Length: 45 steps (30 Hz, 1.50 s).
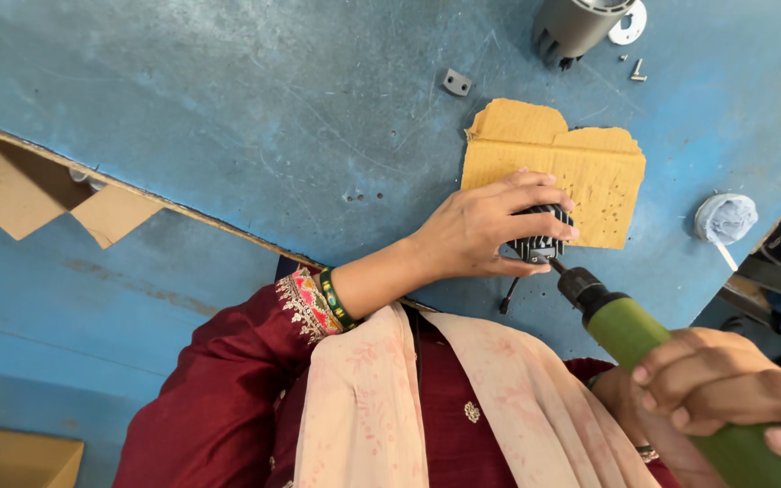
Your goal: The person places a small LED disc and white ring into a metal bulb housing on the workbench, presses the parts into place, then uses a green electric screwdriver to drive screws into the housing. They then fit a black finned heat sink onto the assembly and drive more screws with the electric screwdriver to secure it.
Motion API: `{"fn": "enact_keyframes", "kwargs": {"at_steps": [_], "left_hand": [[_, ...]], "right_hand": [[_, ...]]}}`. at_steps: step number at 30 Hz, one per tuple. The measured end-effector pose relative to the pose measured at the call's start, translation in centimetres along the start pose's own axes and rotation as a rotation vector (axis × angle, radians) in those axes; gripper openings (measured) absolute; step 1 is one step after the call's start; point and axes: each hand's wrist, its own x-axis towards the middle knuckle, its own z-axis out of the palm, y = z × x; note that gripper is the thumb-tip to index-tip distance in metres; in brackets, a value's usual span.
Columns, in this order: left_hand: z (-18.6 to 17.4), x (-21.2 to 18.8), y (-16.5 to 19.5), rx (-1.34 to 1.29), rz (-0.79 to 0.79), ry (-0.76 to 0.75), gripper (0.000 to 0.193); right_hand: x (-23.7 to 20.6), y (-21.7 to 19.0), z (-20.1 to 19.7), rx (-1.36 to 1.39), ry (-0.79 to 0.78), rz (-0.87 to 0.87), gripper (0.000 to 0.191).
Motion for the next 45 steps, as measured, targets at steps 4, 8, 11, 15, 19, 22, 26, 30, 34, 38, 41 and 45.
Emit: {"fn": "enact_keyframes", "kwargs": {"at_steps": [4, 8, 11, 15, 19, 22, 26, 30, 34, 38, 41, 45], "left_hand": [[-0.3, 0.1, 0.2, -0.024, -0.023, -0.014, 0.046], [-0.5, 0.1, 0.3, -0.033, -0.003, -0.012, 0.046], [-0.5, 0.0, 0.1, -0.056, -0.017, -0.031, 0.046], [-0.3, 0.0, -0.2, -0.050, -0.001, -0.027, 0.049], [-0.1, 0.1, -0.3, -0.040, -0.003, -0.029, 0.049], [-0.1, 0.3, -0.6, -0.039, 0.021, -0.037, 0.049], [-0.7, 0.2, -1.0, -0.065, 0.065, -0.073, 0.053], [-1.5, 0.2, -1.1, -0.012, 0.142, -0.104, 0.061], [-1.4, 0.3, -0.6, -0.071, 0.061, -0.068, 0.063], [-1.5, 0.3, -0.5, -0.034, 0.002, -0.002, 0.066], [-1.5, 0.4, -0.5, 0.007, 0.018, 0.033, 0.067], [-1.4, 0.5, -0.5, 0.021, 0.016, 0.038, 0.067]], "right_hand": [[-0.2, 0.5, 0.9, 0.066, 0.155, -0.061, 0.057], [-0.4, -1.2, -1.0, 0.029, -0.004, 0.123, 0.055], [-1.3, 0.9, -1.8, 0.090, 0.036, -0.048, 0.064], [-1.8, 1.9, -2.7, 0.138, 0.013, -0.097, 0.062], [-2.3, -0.1, -2.5, 0.044, 0.052, 0.081, 0.053], [-2.6, 0.1, -2.4, 0.036, 0.117, 0.058, 0.067], [-2.7, 2.7, -3.5, 0.112, 0.179, -0.086, 0.099], [-3.1, 2.4, -4.0, 0.034, 0.212, -0.148, 0.107], [-3.3, 1.6, -3.2, 0.063, 0.238, -0.123, 0.106], [-2.8, 1.2, -2.9, 0.069, 0.197, -0.120, 0.103], [-2.3, 1.2, -2.7, 0.080, 0.235, -0.131, 0.102], [-1.4, 1.9, -2.3, 0.086, 0.246, -0.133, 0.103]]}}
